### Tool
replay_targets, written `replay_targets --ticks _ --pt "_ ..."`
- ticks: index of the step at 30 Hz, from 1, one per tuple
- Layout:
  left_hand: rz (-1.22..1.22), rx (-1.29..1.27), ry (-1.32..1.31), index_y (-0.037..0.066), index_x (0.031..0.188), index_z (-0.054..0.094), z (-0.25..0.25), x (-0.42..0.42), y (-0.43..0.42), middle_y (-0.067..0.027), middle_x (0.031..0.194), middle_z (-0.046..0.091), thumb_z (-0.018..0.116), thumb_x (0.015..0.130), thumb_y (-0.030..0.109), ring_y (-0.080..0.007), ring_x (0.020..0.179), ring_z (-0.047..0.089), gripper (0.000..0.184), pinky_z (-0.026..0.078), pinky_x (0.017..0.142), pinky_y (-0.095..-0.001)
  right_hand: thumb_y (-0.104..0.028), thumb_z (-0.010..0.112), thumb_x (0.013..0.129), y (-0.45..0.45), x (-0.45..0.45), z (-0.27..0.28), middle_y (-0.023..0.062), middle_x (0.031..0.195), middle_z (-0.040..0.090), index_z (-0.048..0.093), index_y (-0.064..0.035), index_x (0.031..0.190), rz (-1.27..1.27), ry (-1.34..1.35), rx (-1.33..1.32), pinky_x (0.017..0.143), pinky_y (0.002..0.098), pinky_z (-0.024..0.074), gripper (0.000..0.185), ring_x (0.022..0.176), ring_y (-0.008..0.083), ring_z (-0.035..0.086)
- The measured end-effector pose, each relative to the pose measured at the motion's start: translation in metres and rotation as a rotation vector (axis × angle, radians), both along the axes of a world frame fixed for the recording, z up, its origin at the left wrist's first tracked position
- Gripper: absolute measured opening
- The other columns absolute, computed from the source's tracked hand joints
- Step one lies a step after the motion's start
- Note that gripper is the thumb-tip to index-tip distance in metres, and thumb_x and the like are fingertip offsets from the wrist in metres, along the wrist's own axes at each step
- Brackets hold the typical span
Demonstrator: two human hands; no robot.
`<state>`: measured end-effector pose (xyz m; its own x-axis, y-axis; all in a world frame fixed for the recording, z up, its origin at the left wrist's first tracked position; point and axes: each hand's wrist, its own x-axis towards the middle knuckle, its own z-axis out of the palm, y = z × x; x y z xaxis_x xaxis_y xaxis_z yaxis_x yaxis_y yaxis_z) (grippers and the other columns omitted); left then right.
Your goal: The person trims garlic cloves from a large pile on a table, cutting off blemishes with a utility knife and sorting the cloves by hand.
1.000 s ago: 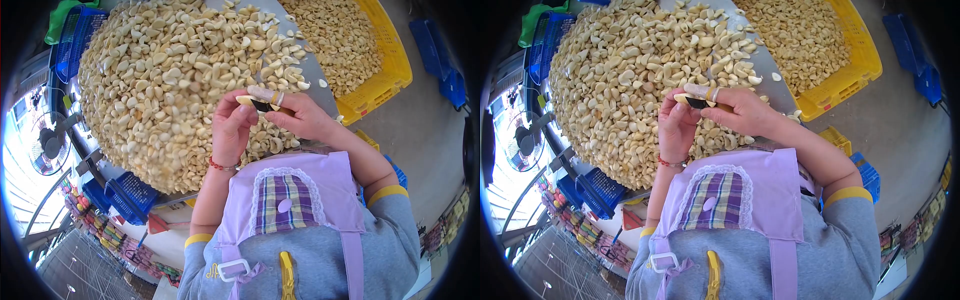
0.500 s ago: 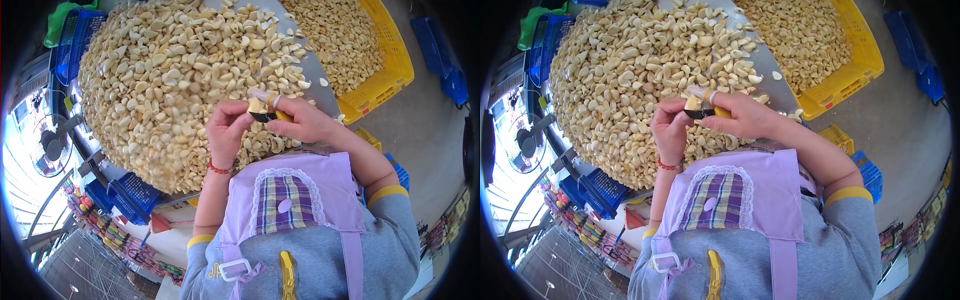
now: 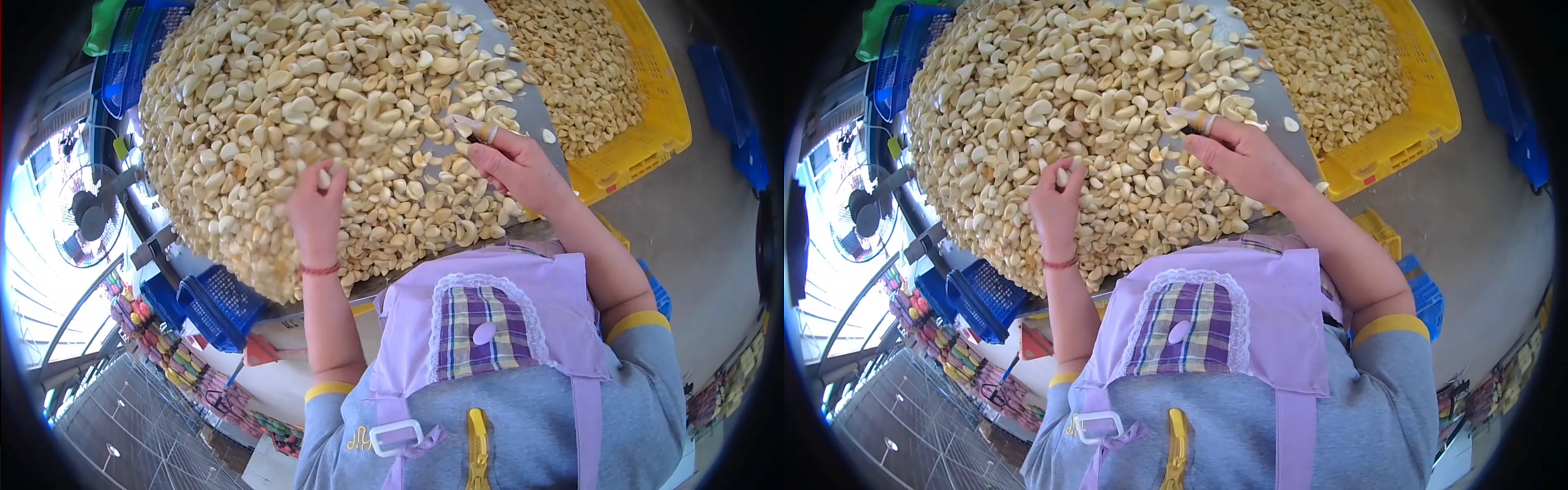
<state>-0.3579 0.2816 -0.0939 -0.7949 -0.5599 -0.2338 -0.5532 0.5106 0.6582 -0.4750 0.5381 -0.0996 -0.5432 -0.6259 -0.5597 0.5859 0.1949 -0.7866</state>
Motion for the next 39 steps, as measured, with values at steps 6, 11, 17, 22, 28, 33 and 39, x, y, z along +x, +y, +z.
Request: replay_targets --ticks 6,11,17,22,28,33,39 --pt "-0.312 -0.678 -0.28 0.006 0.092 0.06 0.0 -0.007 0.001 -0.012 0.081 0.064 0.065 0.079 0.022 -0.0273 0.067 0.062 0.021 0.048 0.057 -0.0366 -0.024 0.055 0.091 0.001 0.003 0.0 -0.0084 0.067 0.046 0.048 -0.0147 0.131 0.037 0.124 -0.039 0.049 0.016 0.0349 0.042 0.054 0.0002 0.039" --pt "-0.366 -0.454 -0.238 0.005 0.098 0.058 0.003 -0.006 -0.009 -0.0087 0.081 0.064 0.062 0.083 0.021 -0.0192 0.064 0.061 0.023 0.046 0.051 -0.03 -0.024 0.056 0.09 0.006 0.006 -0.002 -0.0089 0.067 0.046 0.047 -0.0147 0.131 -0.03 0.106 -0.031 0.05 0.0168 0.0356 0.042 0.056 0.0003 0.04" --pt "0.127 0.95 0.111 0.006 0.102 0.057 0.015 -0.008 0.007 -0.0081 0.085 0.062 0.055 0.088 0.014 -0.0071 0.056 0.05 0.016 0.037 0.044 -0.0163 -0.022 0.056 0.089 0.0 0.006 0.005 -0.0083 0.061 0.038 0.048 -0.0129 0.13 0.066 0.237 -0.04 0.051 0.0198 0.0303 0.043 0.057 0.0023 0.033" --pt "0.186 1.352 0.296 0.006 0.101 0.053 0.008 -0.012 0.046 -0.0102 0.088 0.06 0.051 0.091 0.014 -0.0069 0.054 0.044 0.013 0.033 0.041 -0.0161 -0.024 0.059 0.086 -0.004 0.01 0.013 -0.0036 0.058 0.039 0.042 -0.0122 0.134 0.224 0.471 -0.014 0.051 0.0231 0.0321 0.053 0.053 0.0067 0.036" --pt "0.171 1.599 0.19 0.009 0.099 0.05 0.005 -0.009 0.07 -0.0016 0.079 0.053 0.054 0.09 0.018 -0.0057 0.057 0.042 0.013 0.031 0.042 -0.0165 -0.024 0.062 0.082 -0.008 0.008 0.023 0.0031 0.06 0.048 0.037 -0.0123 0.137 0.42 0.465 0.032 0.053 0.025 0.0367 0.061 0.054 0.0113 0.042" --pt "0.149 1.933 0.247 0.01 0.096 0.047 0.0 0.002 0.075 -0.003 0.073 0.051 0.058 0.087 0.018 -0.0062 0.048 0.038 0.016 0.028 0.037 -0.0172 -0.015 0.057 0.085 -0.012 0.014 -0.001 0.0064 0.088 0.059 0.047 -0.009 0.13 0.257 0.679 -0.153 0.066 0.0226 0.0429 0.046 0.07 0.0111 0.053" --pt "0.182 1.853 0.69 0.008 0.098 0.05 0.014 -0.009 0.033 -0.0027 0.068 0.051 0.057 0.085 0.012 -0.0134 0.05 0.046 0.015 0.04 0.044 -0.022 -0.017 0.053 0.09 -0.003 0.005 0.007 -0.0077 0.069 0.046 0.048 -0.0111 0.13 0.153 0.262 -0.069 0.057 0.0181 0.0342 0.04 0.063 0.0025 0.038"
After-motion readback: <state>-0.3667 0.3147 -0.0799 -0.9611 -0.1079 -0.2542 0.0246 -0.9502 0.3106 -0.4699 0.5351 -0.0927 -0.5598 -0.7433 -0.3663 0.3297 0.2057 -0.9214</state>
